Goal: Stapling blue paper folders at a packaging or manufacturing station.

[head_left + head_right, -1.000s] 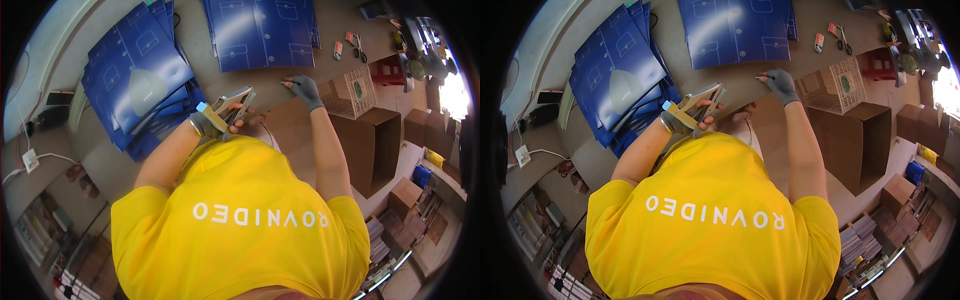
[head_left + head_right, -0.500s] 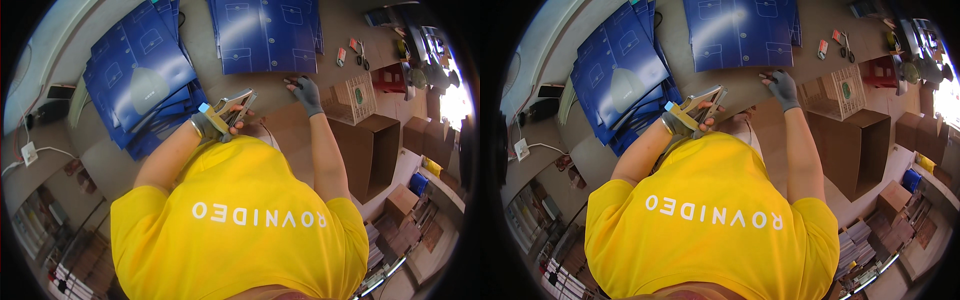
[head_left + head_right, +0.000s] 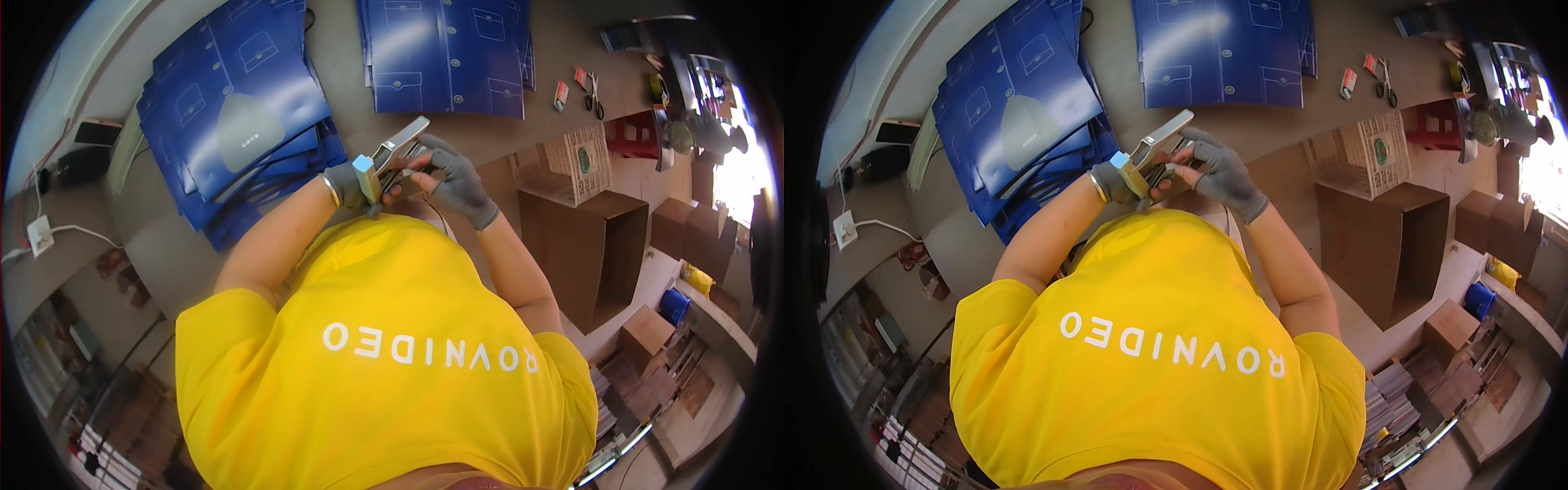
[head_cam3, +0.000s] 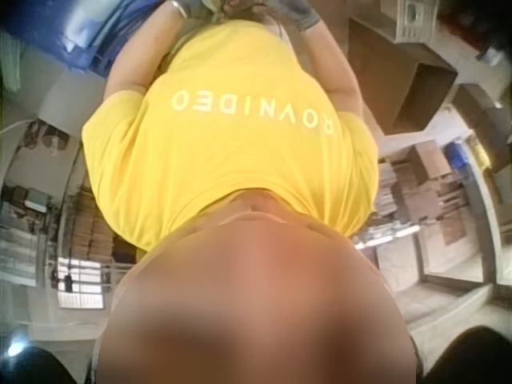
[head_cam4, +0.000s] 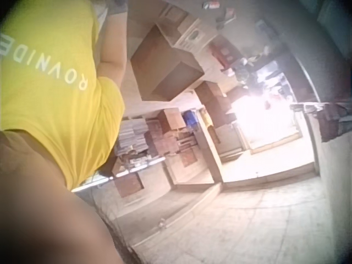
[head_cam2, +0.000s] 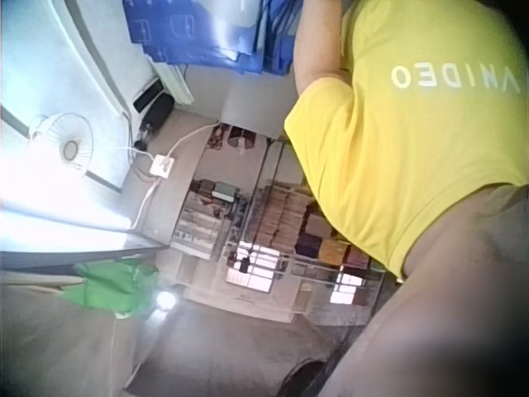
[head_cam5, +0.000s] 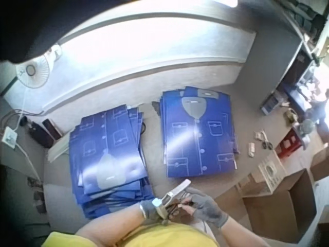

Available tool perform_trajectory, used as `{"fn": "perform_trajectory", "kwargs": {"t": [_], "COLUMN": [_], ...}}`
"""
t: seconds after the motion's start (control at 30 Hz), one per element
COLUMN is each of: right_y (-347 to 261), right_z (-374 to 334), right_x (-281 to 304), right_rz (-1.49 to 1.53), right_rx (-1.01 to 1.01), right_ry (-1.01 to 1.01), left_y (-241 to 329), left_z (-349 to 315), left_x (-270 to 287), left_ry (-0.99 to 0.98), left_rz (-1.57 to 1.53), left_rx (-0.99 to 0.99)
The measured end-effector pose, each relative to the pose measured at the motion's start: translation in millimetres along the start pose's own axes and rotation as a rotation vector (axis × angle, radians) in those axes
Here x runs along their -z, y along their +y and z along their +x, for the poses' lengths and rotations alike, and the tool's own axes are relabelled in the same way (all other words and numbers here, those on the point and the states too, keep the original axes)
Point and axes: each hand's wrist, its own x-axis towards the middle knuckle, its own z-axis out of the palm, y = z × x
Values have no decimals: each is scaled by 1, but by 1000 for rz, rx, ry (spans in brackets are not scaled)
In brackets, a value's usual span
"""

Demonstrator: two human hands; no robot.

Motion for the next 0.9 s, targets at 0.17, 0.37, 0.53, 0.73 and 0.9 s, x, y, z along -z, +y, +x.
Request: {"fn": "perform_trajectory", "kwargs": {"t": [0.17,0.37,0.53,0.73,0.9], "right_y": [-19,-17,-10,-16,-15], "right_z": [44,48,49,47,47], "right_x": [26,37,32,28,30], "right_rz": [-690,-558,-620,-633,-625], "right_rx": [439,73,104,34,42], "right_ry": [-82,-429,-443,-449,-459], "left_y": [-3,-3,-7,-7,-5], "left_z": [5,2,0,-6,-9], "left_x": [15,17,18,15,11], "left_ry": [-9,-58,-11,-11,-18], "left_rz": [142,21,35,83,55], "left_rx": [195,150,166,233,264]}}
